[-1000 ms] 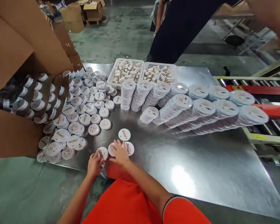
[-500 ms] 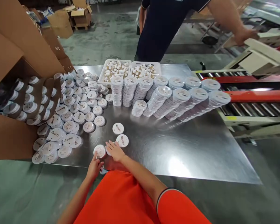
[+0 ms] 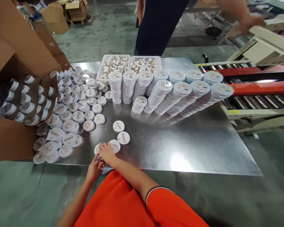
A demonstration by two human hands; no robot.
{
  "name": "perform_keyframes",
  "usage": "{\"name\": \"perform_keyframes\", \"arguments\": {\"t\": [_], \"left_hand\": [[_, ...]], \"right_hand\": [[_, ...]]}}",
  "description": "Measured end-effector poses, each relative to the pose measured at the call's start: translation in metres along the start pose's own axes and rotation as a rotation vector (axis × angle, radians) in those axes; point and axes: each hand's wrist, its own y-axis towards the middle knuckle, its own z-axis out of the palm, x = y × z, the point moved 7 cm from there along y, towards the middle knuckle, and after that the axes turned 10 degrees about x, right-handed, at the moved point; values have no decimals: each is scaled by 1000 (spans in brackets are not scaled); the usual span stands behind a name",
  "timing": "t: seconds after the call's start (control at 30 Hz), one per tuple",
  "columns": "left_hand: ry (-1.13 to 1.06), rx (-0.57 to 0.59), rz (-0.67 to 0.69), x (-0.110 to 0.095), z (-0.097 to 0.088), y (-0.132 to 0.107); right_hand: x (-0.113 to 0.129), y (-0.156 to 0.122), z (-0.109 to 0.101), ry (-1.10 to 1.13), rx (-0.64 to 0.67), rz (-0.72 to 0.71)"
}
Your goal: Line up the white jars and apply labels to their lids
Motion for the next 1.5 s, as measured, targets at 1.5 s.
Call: {"name": "perform_keyframes", "arguments": {"t": [1.5], "left_hand": [[564,49,261,-57,-1,8]], "right_hand": [[-144,-67,-13,244,-130,427]]}}
